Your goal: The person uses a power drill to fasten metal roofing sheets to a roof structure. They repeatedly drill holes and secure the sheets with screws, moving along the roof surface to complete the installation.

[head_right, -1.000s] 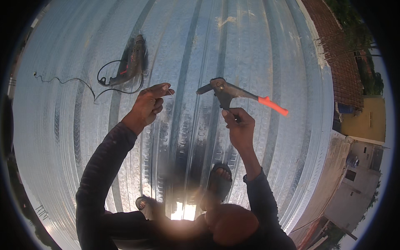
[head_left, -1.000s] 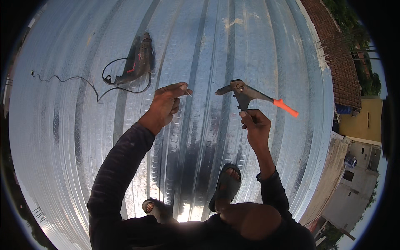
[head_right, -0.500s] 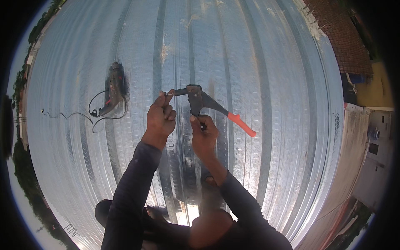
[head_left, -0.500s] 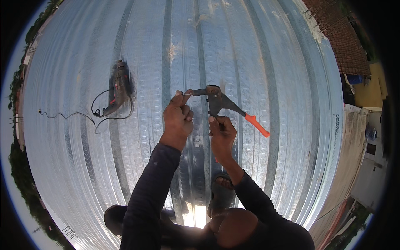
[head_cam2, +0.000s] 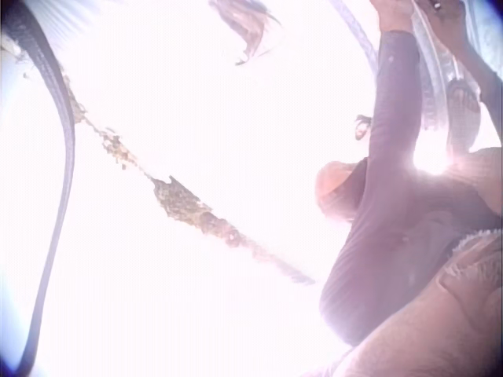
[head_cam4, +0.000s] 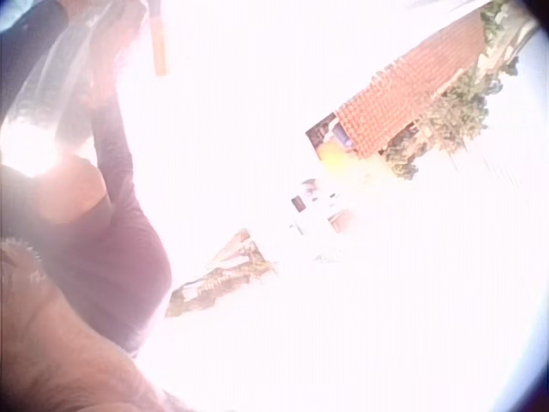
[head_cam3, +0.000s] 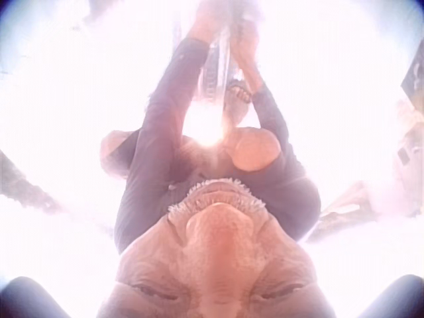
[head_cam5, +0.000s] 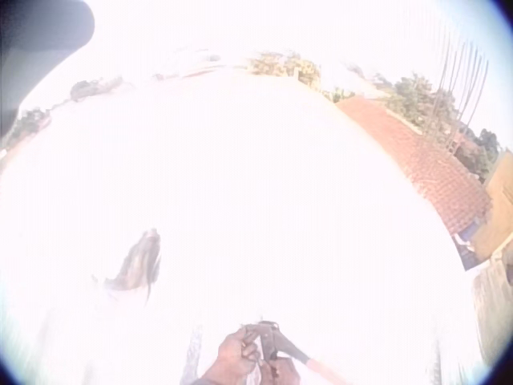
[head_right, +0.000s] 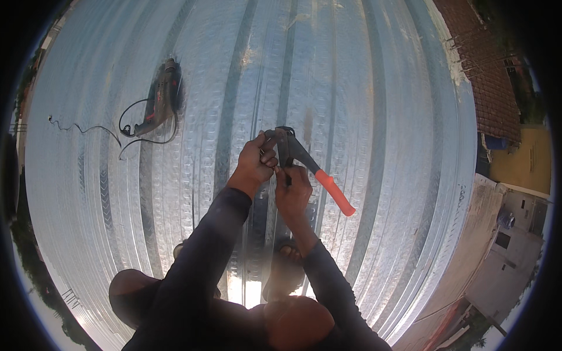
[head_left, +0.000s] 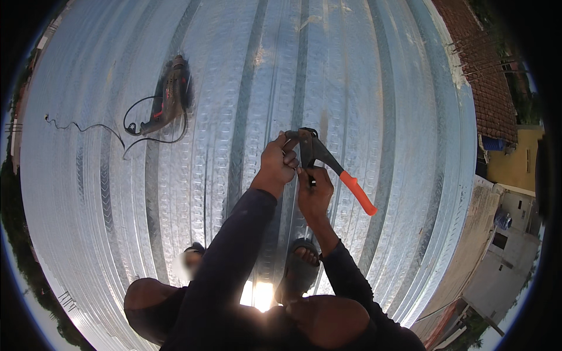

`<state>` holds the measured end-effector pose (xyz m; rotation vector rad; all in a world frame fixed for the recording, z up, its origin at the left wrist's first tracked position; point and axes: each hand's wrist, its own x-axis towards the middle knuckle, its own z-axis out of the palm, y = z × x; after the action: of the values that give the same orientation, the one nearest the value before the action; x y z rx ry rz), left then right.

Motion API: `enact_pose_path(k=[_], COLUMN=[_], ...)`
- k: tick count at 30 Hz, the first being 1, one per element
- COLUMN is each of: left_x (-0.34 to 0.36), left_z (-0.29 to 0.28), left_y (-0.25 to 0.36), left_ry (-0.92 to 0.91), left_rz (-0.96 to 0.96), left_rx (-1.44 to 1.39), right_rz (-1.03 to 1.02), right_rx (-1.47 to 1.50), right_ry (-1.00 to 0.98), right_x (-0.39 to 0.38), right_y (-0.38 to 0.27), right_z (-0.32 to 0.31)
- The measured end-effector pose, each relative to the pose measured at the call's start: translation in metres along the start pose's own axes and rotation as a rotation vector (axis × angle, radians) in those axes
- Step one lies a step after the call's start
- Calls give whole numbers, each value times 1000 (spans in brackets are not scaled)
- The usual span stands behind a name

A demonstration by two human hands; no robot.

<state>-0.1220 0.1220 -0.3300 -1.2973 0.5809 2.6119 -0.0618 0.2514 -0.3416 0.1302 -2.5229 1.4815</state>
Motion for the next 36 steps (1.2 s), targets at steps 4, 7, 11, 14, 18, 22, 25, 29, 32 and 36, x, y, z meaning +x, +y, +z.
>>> enact_pose_path(k=[4, 7, 11, 14, 18, 22, 25, 29, 32, 36], left_x=[27, 64, 92, 97, 104, 107, 112, 111, 109, 114], left_z=[10, -2, -24, -25, -35, -43, -45, -43, -39, -39], left_y=[3, 8, 17, 15, 16, 16, 17, 16, 13, 15], left_ry=[8, -28, -82, -87, -102, -169, -191, -210, -193, -146], left_rz=[-100, -119, -115, -135, -121, -115, -109, -107, -129, -153], left_rx=[-77, -150, -246, -209, -211, -206, -167, -160, -177, -187], right_rz=[-12, -2, -14, -11, -40, -38, -26, -40, -37, -28], right_rx=[-111, -251, -347, -391, -414, -407, -408, -409, -412, -450], right_ry=[-52, -106, -161, -135, -165, -185, -177, -173, -156, -176], right_x=[23, 49, 58, 57, 58, 58, 57, 57, 56, 59], right_y=[21, 21, 23, 27, 31, 30, 29, 32, 35, 34], right_z=[13, 30, 58, 65, 71, 72, 75, 74, 72, 73])
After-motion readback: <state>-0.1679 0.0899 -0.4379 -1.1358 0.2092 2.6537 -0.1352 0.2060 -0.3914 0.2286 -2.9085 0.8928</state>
